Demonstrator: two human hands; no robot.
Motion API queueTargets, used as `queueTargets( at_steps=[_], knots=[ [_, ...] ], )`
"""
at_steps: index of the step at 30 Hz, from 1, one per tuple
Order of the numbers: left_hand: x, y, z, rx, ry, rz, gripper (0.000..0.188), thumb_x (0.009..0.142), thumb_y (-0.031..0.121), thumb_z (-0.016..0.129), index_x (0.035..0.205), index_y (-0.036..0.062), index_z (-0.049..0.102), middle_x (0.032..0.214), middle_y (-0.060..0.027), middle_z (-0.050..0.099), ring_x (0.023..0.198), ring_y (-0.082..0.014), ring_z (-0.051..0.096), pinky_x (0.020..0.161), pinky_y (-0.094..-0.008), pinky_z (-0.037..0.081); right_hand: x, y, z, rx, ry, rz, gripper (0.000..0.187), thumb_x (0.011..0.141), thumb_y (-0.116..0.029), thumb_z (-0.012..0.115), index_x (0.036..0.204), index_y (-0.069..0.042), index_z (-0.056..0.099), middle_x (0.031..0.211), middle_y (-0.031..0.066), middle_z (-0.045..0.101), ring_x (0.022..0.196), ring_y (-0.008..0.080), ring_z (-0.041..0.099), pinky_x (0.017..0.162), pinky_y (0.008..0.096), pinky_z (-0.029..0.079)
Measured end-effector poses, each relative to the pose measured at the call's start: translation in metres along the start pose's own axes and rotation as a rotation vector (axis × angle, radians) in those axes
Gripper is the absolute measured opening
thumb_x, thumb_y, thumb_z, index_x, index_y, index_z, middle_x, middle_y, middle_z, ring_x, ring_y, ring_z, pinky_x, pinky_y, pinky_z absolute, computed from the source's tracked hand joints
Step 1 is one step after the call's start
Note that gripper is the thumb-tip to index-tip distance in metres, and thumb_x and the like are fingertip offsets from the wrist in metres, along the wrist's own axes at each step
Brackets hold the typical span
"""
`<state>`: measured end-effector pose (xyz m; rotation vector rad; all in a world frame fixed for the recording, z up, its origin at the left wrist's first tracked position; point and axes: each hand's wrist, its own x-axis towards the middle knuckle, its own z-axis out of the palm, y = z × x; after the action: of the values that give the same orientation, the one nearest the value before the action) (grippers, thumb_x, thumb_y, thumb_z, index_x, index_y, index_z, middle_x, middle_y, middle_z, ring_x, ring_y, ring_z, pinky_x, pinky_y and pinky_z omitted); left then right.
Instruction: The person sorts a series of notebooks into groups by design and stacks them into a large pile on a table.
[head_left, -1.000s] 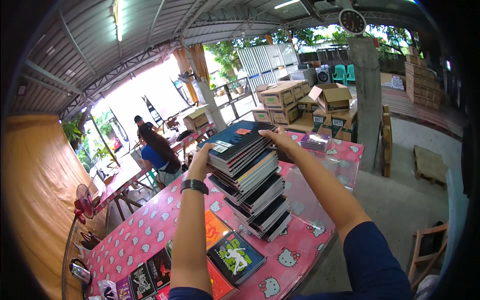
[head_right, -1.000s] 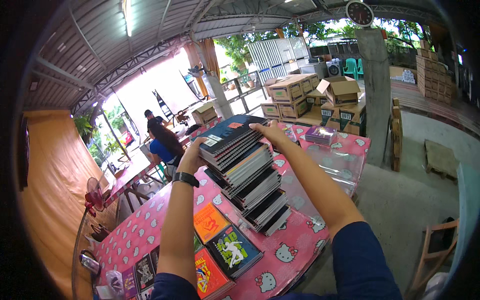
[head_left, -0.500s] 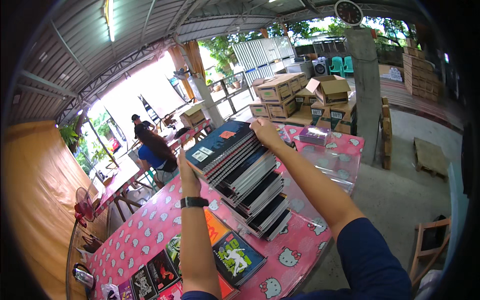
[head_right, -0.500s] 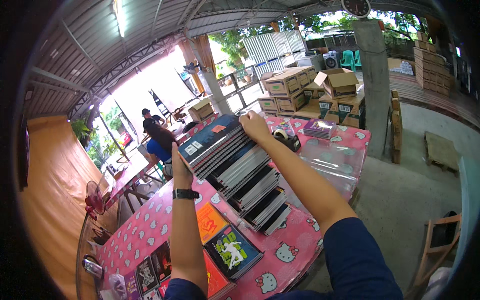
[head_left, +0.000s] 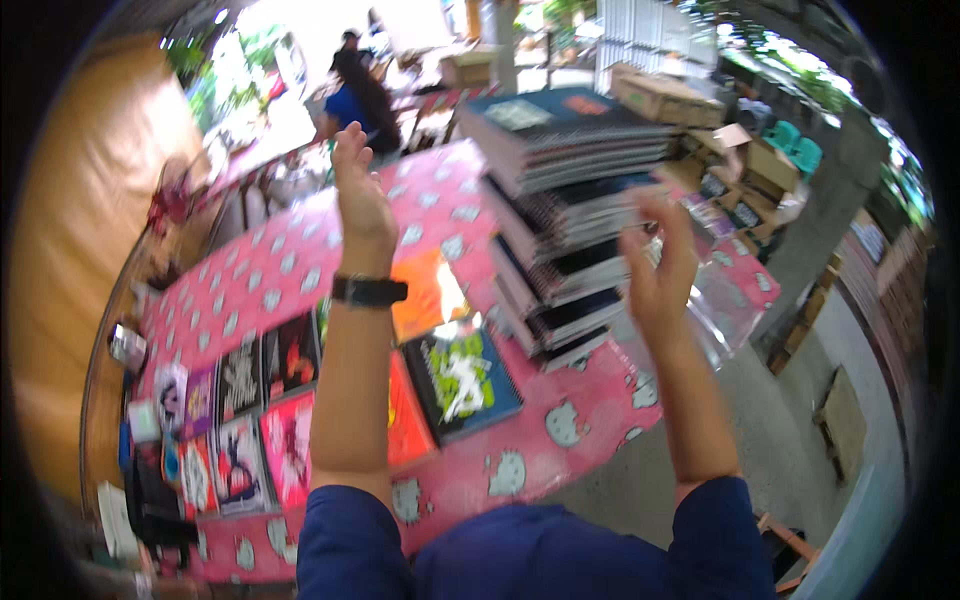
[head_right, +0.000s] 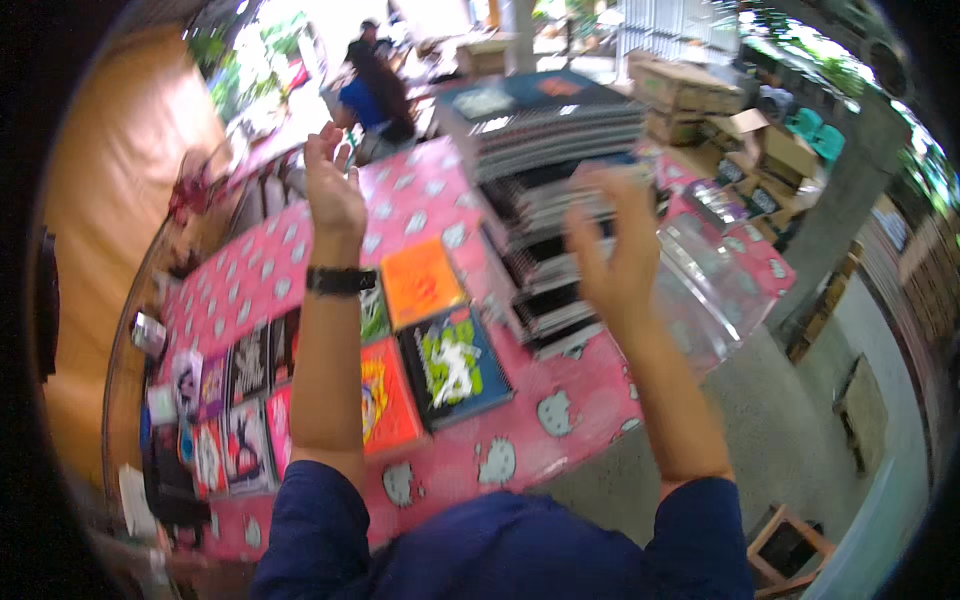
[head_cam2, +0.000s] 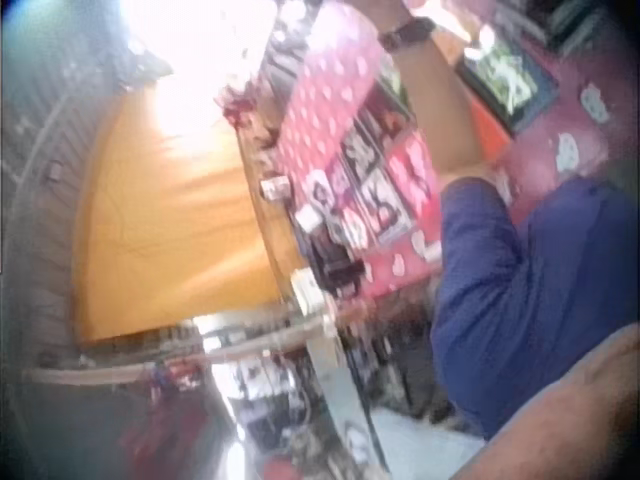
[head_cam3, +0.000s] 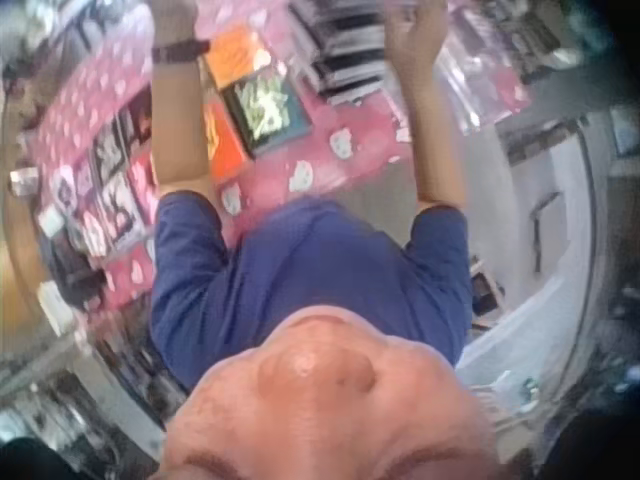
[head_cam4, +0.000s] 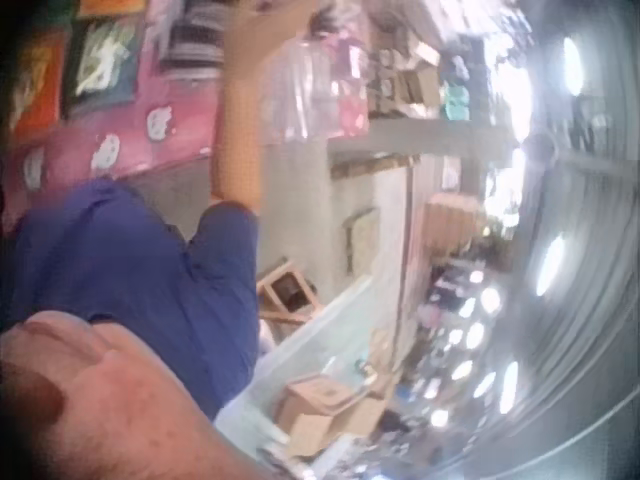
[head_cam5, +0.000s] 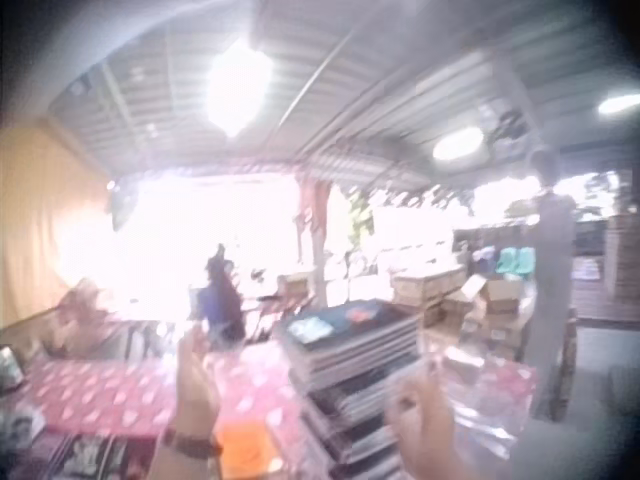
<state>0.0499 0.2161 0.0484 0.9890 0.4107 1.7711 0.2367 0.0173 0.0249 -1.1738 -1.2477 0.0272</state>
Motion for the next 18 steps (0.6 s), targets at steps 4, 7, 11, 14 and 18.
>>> queueTargets(
  at_steps=[4, 7, 11, 14, 18],
  knots=[
    [-0.095, 0.042, -0.14, -0.218, -0.039, -0.161, 0.025, 0.091, 0.025, 0.043, 0.102, 0.0055, 0.055, 0.1, -0.0073, 0.058, 0.1, -0.0202, 0.053, 0.092, -0.0374, 0.039, -0.135, 0.035, 0.098, -0.131, -0.771, -0.297, 0.063, 0.068, -0.032, 0.069, 0.119, -0.004, 0.046, 0.129, 0.0208, 0.04, 0.121, 0.0358, 0.036, 0.099, 0.0475, 0.029],
    [-0.191, 0.048, -0.196, -0.131, 0.073, -0.316, 0.024, 0.089, 0.025, 0.046, 0.098, 0.005, 0.056, 0.094, -0.0054, 0.059, 0.093, -0.0185, 0.054, 0.089, -0.0353, 0.04, -0.207, 0.09, 0.13, -0.583, -0.919, -0.332, 0.066, 0.071, -0.026, 0.065, 0.128, -0.008, 0.039, 0.133, 0.0165, 0.036, 0.124, 0.0328, 0.033, 0.097, 0.0539, 0.028],
    [-0.281, 0.049, -0.235, -0.068, 0.175, -0.853, 0.033, 0.089, 0.029, 0.047, 0.108, 0.0034, 0.053, 0.103, -0.0106, 0.059, 0.099, -0.0226, 0.055, 0.092, -0.0372, 0.039, -0.218, 0.105, 0.097, -0.11, -0.857, -0.207, 0.036, 0.072, -0.015, 0.062, 0.107, -0.008, 0.059, 0.104, 0.0116, 0.06, 0.097, 0.024, 0.057, 0.084, 0.0363, 0.044],
    [-0.296, 0.032, -0.228, -0.24, 0.149, -1.082, 0.037, 0.088, 0.028, 0.049, 0.113, 0.0019, 0.05, 0.107, -0.0125, 0.058, 0.098, -0.0235, 0.056, 0.09, -0.0373, 0.042, -0.177, 0.057, 0.073, 0.193, -1.128, -0.024, 0.029, 0.076, -0.017, 0.062, 0.104, -0.008, 0.062, 0.095, 0.0122, 0.063, 0.09, 0.0232, 0.06, 0.08, 0.0331, 0.046],
    [-0.314, 0.007, -0.241, 0.112, 0.164, -0.956, 0.037, 0.079, 0.007, 0.06, 0.113, -0.0002, 0.05, 0.106, -0.0103, 0.059, 0.092, -0.0198, 0.059, 0.083, -0.0329, 0.046, -0.133, 0.077, 0.127, 0.112, -1.313, 0.191, 0.033, 0.08, -0.028, 0.059, 0.105, -0.007, 0.062, 0.089, 0.0109, 0.065, 0.083, 0.0238, 0.063, 0.074, 0.0345, 0.047]
  ],
)
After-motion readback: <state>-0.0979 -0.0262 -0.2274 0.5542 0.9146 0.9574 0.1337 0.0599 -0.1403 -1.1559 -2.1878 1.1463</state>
